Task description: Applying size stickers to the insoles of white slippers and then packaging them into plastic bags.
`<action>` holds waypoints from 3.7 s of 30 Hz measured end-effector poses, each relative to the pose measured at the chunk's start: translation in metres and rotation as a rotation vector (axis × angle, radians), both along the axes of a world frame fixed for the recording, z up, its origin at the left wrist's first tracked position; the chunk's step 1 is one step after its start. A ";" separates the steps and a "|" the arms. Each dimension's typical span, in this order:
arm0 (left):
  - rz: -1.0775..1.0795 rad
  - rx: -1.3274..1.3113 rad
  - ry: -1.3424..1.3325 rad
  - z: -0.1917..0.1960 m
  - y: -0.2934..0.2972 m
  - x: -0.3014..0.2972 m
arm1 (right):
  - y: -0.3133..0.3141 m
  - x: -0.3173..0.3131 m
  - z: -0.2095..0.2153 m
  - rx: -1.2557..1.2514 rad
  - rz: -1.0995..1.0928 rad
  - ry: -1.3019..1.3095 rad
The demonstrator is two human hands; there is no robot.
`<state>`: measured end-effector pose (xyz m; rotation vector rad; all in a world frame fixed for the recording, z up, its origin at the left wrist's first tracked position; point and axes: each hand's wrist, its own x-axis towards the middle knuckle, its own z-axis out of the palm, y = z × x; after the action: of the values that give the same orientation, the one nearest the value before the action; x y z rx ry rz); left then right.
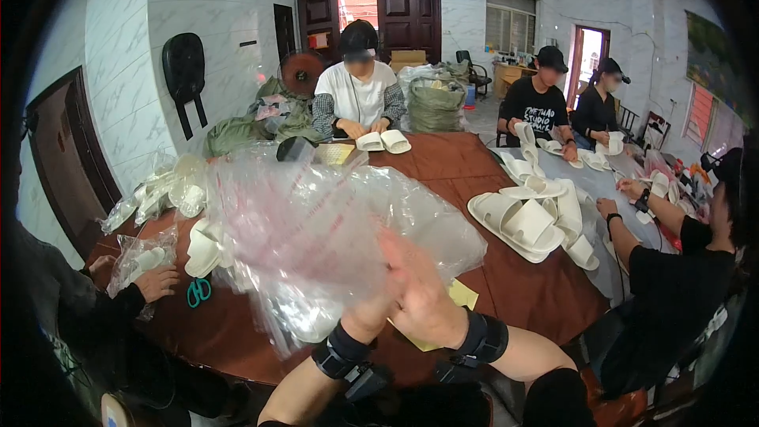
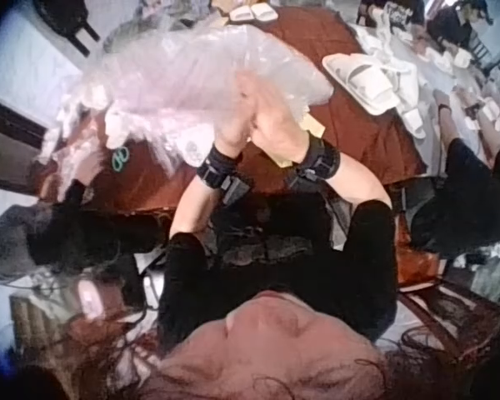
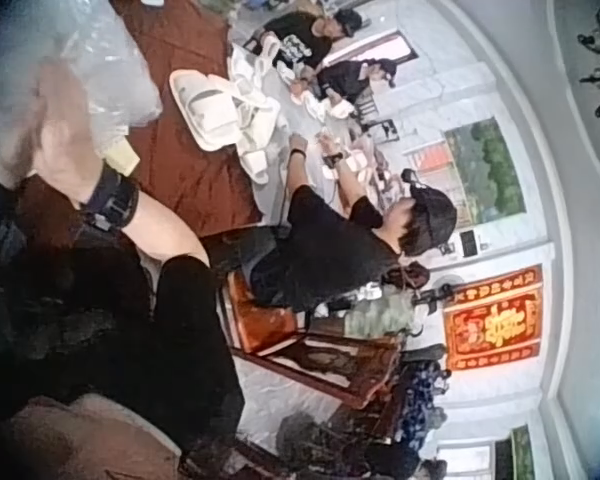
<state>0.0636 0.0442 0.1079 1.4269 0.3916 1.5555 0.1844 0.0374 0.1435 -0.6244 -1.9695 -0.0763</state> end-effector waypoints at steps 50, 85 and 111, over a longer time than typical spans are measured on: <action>0.704 -0.253 0.662 -0.082 -0.034 -0.175 | 0.000 0.416 -0.032 -0.641 -0.184 1.106; 0.997 0.022 1.109 -0.117 -0.049 -0.185 | 0.004 0.582 -0.165 -0.432 -0.403 0.964; 1.073 -0.014 1.190 -0.116 -0.047 -0.178 | -0.015 0.623 -0.158 -0.619 0.038 1.578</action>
<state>-0.1144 -0.0030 -0.0076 2.1708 2.1204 1.1735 0.8076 0.0225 -0.0149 -0.6770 -0.4180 0.8305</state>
